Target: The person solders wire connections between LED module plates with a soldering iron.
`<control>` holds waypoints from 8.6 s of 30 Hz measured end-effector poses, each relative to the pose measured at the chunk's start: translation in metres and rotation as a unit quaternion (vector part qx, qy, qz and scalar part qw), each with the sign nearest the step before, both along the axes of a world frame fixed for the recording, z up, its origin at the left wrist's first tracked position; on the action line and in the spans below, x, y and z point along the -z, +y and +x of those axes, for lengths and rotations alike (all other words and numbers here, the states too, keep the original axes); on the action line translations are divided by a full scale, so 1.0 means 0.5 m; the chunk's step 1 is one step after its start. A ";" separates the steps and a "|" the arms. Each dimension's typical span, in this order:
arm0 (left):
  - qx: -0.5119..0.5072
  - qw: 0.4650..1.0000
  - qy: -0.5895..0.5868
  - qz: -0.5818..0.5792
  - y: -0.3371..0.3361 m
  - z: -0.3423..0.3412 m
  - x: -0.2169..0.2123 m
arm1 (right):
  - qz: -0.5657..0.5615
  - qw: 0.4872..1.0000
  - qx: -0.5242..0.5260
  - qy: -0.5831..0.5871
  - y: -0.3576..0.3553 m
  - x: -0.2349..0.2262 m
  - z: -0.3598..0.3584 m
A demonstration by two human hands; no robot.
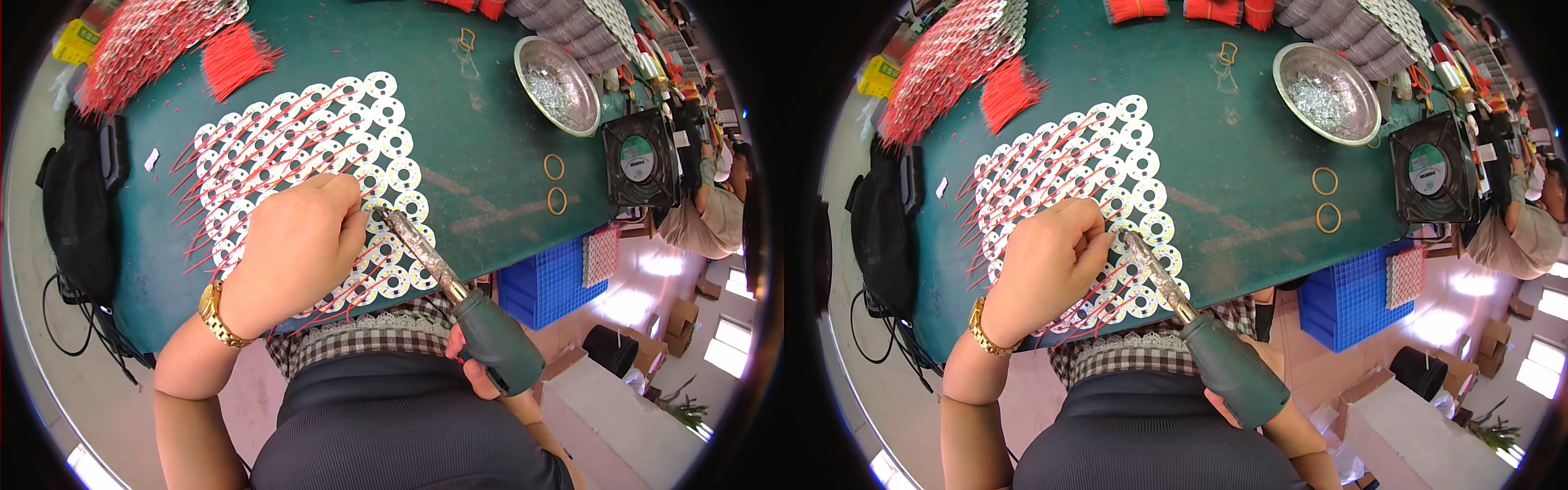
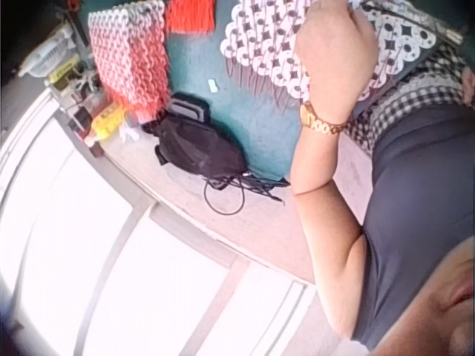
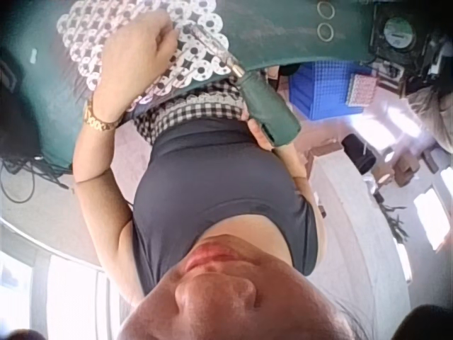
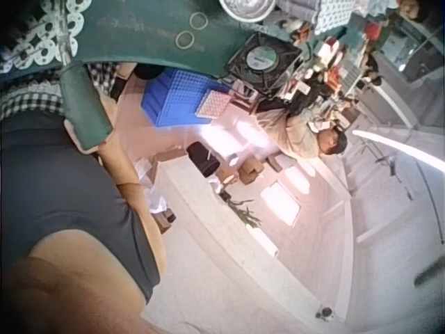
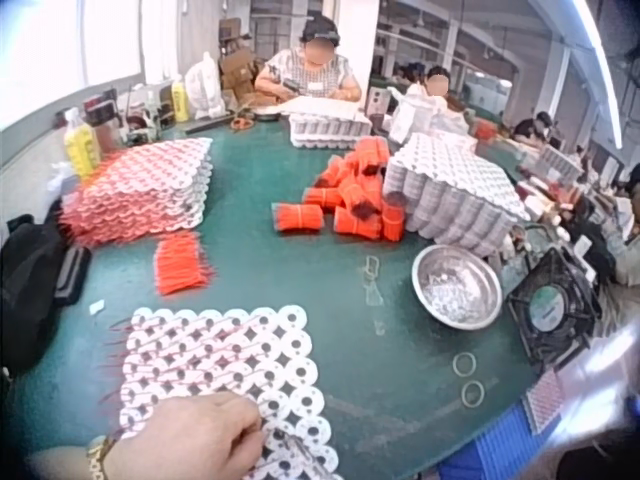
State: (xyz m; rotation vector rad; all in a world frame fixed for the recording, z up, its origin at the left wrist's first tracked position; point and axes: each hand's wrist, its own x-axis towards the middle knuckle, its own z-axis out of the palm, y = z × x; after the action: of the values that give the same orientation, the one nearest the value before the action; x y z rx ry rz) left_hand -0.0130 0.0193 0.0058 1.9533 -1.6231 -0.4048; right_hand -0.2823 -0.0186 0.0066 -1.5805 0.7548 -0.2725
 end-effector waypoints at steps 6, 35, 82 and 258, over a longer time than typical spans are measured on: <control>0.002 1.000 -0.004 0.014 -0.003 -0.002 -0.006 | -0.004 0.999 0.014 -0.044 0.039 0.088 -0.076; -0.114 0.980 -0.122 0.105 -0.045 0.156 -0.065 | 0.030 0.942 0.170 -0.288 -0.003 0.112 -0.034; -0.165 0.953 0.212 -0.140 -0.054 0.140 -0.051 | 0.087 0.962 0.165 -0.199 -0.006 0.107 -0.026; -0.056 0.996 -0.033 -0.065 0.064 -0.156 0.030 | 0.090 0.995 -0.027 -0.038 0.069 0.040 -0.206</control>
State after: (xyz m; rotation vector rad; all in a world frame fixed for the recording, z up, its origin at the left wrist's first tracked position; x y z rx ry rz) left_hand -0.0911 0.0511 -0.0091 1.9653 -1.5319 -0.1875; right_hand -0.3852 0.0159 -0.0132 -1.4106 0.6590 -0.2184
